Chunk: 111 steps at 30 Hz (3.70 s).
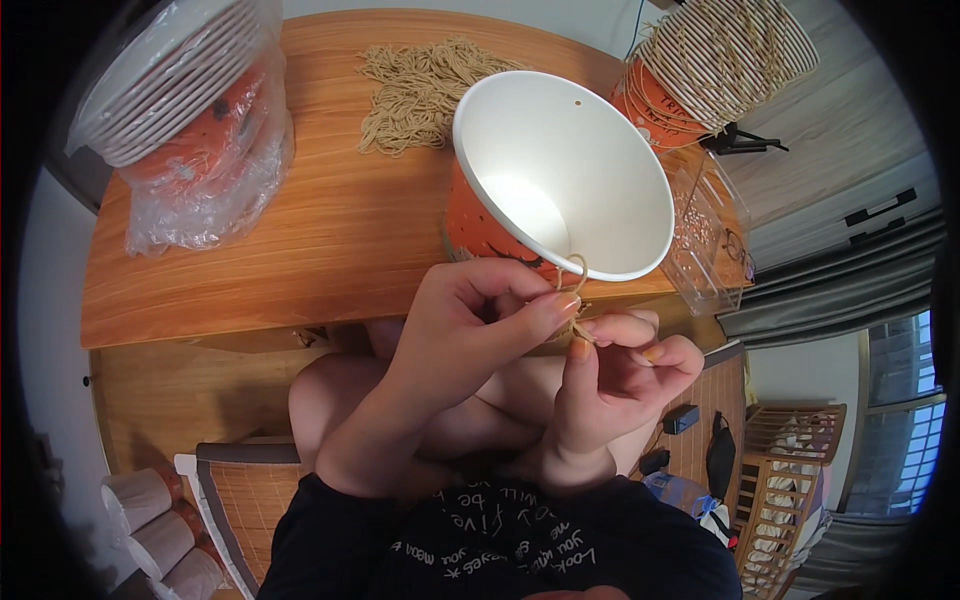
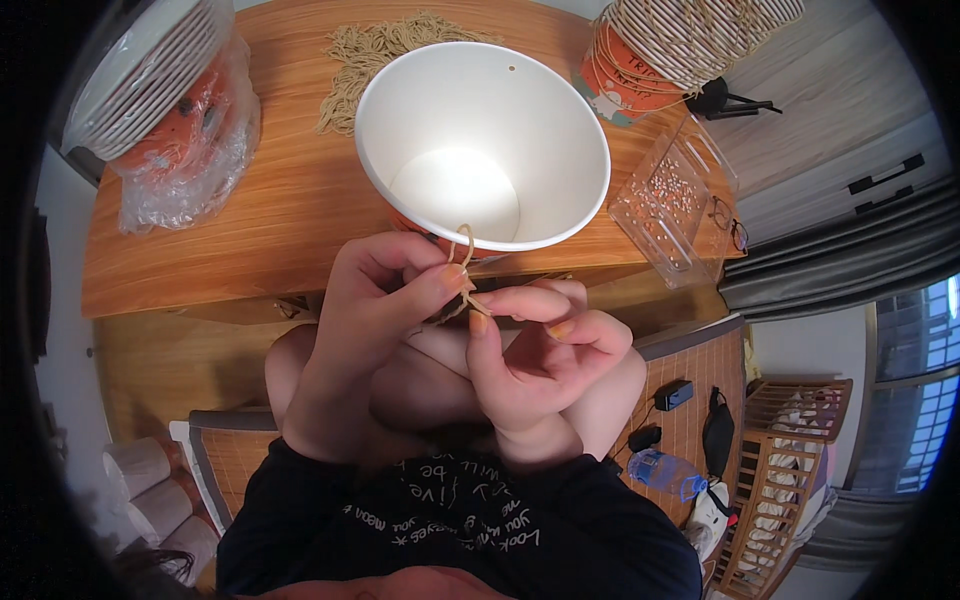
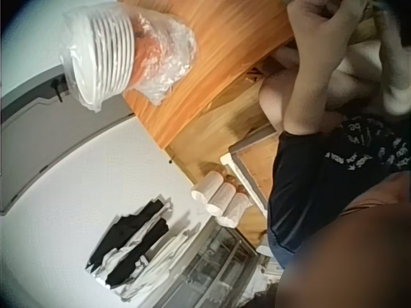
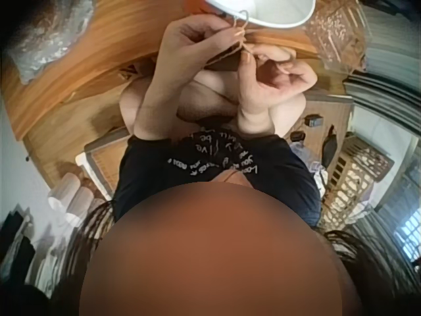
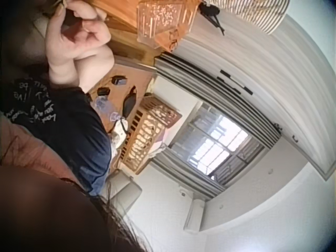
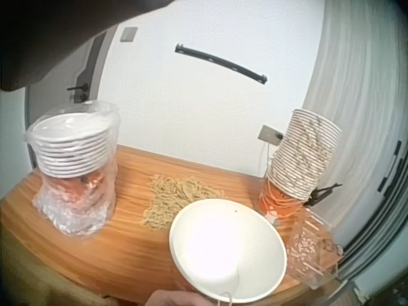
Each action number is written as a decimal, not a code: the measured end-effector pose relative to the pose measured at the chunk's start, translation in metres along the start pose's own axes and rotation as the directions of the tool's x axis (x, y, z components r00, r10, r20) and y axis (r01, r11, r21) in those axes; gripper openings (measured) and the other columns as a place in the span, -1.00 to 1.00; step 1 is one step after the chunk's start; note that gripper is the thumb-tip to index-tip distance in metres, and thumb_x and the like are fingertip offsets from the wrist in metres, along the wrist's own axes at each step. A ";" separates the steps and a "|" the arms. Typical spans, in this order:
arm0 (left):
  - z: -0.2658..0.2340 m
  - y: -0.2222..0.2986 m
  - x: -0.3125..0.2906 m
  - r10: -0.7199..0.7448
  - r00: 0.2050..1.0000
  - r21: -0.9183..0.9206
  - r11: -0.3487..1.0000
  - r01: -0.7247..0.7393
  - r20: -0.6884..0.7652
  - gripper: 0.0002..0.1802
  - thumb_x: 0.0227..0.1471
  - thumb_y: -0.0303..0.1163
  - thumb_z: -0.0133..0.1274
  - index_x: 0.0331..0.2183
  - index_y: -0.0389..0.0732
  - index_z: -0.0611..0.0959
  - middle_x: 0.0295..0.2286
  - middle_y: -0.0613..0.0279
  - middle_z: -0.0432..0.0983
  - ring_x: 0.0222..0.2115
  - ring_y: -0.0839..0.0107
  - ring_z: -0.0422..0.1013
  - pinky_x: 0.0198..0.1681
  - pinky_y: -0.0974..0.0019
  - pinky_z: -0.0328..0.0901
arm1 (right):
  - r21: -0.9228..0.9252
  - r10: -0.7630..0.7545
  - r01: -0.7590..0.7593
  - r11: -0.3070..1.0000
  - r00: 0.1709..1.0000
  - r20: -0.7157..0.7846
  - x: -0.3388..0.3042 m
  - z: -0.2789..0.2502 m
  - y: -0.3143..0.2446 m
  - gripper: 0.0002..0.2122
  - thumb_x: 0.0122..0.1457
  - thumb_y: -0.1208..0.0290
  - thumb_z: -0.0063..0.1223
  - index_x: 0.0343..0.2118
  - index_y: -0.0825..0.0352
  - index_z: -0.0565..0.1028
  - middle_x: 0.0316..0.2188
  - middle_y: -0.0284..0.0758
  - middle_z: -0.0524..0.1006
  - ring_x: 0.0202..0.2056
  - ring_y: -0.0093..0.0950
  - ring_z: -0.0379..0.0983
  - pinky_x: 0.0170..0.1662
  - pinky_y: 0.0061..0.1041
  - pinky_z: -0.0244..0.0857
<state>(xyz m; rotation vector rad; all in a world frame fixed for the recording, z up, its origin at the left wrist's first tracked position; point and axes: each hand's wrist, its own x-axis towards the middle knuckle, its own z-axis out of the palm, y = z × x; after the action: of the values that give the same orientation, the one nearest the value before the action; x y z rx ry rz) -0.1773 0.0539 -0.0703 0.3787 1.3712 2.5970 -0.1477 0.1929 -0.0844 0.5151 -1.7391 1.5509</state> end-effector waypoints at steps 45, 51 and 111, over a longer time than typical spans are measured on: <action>0.005 -0.002 0.000 0.062 0.998 0.085 0.995 -0.060 -0.026 -0.89 0.06 -0.46 0.16 -0.39 -0.32 0.66 -0.68 0.58 0.33 -0.62 0.84 0.14 -0.58 0.64 -0.01 | 0.223 0.111 -0.097 0.970 0.993 -0.048 0.011 -0.002 -0.009 -0.62 0.05 0.66 0.09 -0.24 0.24 0.11 -0.34 -0.14 0.54 -0.26 -0.43 0.37 -0.09 -0.50 0.23; 0.003 -0.002 -0.001 0.042 0.999 0.108 0.993 -0.039 -0.025 -0.89 0.05 -0.46 0.16 -0.40 -0.32 0.67 -0.69 0.60 0.32 -0.64 0.84 0.12 -0.60 0.63 -0.03 | 0.006 0.017 -0.017 1.000 1.000 0.020 0.007 -0.007 -0.009 -0.61 0.02 0.70 0.11 -0.26 0.24 0.12 -0.35 -0.17 0.57 -0.25 -0.44 0.37 -0.04 -0.47 0.19; 0.002 0.011 -0.005 -0.050 0.993 0.198 0.980 0.029 0.105 -0.80 0.10 -0.40 0.12 -0.34 -0.36 0.69 -0.61 0.45 0.48 -0.56 0.76 0.31 -0.51 0.62 0.20 | 0.159 0.087 -0.123 0.980 0.973 0.215 -0.029 -0.007 0.009 -0.68 0.10 0.76 0.02 -0.26 0.26 0.15 -0.30 -0.17 0.61 -0.26 -0.45 0.36 -0.05 -0.43 0.16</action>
<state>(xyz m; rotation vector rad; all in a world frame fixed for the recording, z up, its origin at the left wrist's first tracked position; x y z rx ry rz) -0.1725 0.0482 -0.0609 0.5091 1.5839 2.3774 -0.1333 0.1962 -0.1122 0.7023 -1.8221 1.7866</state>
